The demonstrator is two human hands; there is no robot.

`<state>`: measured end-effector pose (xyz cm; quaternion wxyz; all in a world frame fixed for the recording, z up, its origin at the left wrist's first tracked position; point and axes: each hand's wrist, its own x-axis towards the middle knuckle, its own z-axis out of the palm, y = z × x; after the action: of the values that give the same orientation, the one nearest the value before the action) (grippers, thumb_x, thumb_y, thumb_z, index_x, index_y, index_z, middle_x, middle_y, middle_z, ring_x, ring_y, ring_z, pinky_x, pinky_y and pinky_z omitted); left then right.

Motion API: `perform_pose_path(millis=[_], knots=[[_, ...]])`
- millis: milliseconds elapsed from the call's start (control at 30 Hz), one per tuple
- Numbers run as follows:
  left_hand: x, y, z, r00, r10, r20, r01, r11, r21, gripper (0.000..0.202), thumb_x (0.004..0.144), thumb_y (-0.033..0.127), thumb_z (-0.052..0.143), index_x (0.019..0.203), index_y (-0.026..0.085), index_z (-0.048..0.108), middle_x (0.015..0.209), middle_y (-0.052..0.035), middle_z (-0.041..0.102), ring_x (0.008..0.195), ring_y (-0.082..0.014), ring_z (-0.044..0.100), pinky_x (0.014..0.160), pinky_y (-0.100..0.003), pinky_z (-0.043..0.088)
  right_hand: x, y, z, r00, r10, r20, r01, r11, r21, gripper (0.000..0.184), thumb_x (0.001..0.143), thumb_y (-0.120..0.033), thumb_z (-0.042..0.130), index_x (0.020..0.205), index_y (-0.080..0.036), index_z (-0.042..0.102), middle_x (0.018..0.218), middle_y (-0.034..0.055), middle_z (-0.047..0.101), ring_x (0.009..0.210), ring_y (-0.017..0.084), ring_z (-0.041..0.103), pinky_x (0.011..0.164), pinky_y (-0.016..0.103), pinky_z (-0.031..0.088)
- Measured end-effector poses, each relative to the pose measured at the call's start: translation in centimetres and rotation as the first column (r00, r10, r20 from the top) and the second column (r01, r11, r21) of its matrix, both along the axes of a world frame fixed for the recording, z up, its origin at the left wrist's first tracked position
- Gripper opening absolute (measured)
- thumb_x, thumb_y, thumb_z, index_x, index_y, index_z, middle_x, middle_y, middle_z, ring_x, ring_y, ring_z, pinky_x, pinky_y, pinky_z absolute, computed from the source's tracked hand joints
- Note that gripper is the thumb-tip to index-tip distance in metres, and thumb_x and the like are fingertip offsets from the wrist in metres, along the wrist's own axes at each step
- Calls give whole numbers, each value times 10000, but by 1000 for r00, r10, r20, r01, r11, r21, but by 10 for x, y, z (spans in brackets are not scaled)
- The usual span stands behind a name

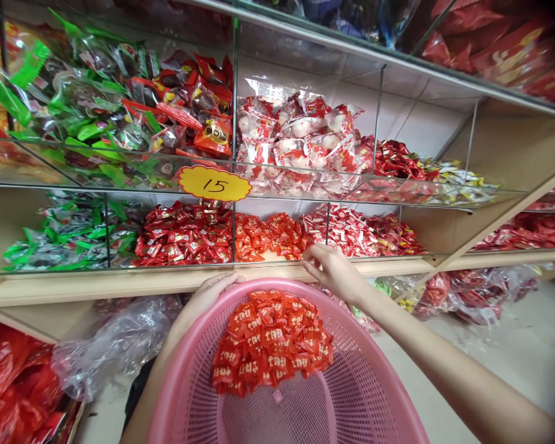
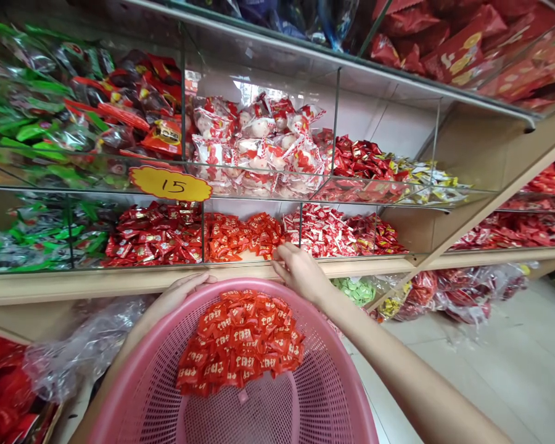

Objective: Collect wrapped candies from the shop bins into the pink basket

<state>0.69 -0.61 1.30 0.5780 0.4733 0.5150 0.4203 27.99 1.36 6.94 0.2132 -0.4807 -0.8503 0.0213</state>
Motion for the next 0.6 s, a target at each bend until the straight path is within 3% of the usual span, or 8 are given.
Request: perform_pose_path(millis=[100, 267, 400, 600], knots=[[-3, 3, -4, 999, -47, 12, 46, 998, 31, 256, 797, 404, 577, 845, 170, 670, 945, -46, 693, 870, -170, 617, 896, -375, 409, -12, 43, 7, 998, 23, 61, -25, 999, 22, 87, 822, -158, 499, 859, -178, 576, 868, 57, 600, 791, 162, 561, 703, 244, 396], [-5, 4, -6, 998, -66, 23, 66, 998, 14, 308, 801, 428, 567, 919, 161, 665, 903, -38, 695, 837, -174, 624, 868, -387, 422, -27, 92, -8, 976, 9, 217, 18, 993, -120, 186, 757, -118, 573, 927, -181, 618, 938, 53, 653, 843, 166, 591, 702, 220, 391], [-4, 4, -5, 998, -54, 26, 54, 999, -1, 302, 794, 421, 579, 907, 153, 659, 928, -41, 693, 839, -176, 626, 858, -385, 428, -29, 105, -19, 964, 3, 265, 48, 982, -184, 180, 730, -189, 645, 910, -187, 646, 879, 36, 679, 807, 168, 609, 667, 212, 398], [-4, 4, -5, 999, -43, 27, 44, 999, -14, 301, 783, 425, 591, 907, 159, 657, 934, -45, 697, 849, -182, 633, 834, -376, 445, -30, 108, -17, 946, -6, 323, 77, 975, -210, 213, 696, -195, 685, 906, -189, 658, 881, 37, 686, 800, 167, 613, 641, 208, 396]])
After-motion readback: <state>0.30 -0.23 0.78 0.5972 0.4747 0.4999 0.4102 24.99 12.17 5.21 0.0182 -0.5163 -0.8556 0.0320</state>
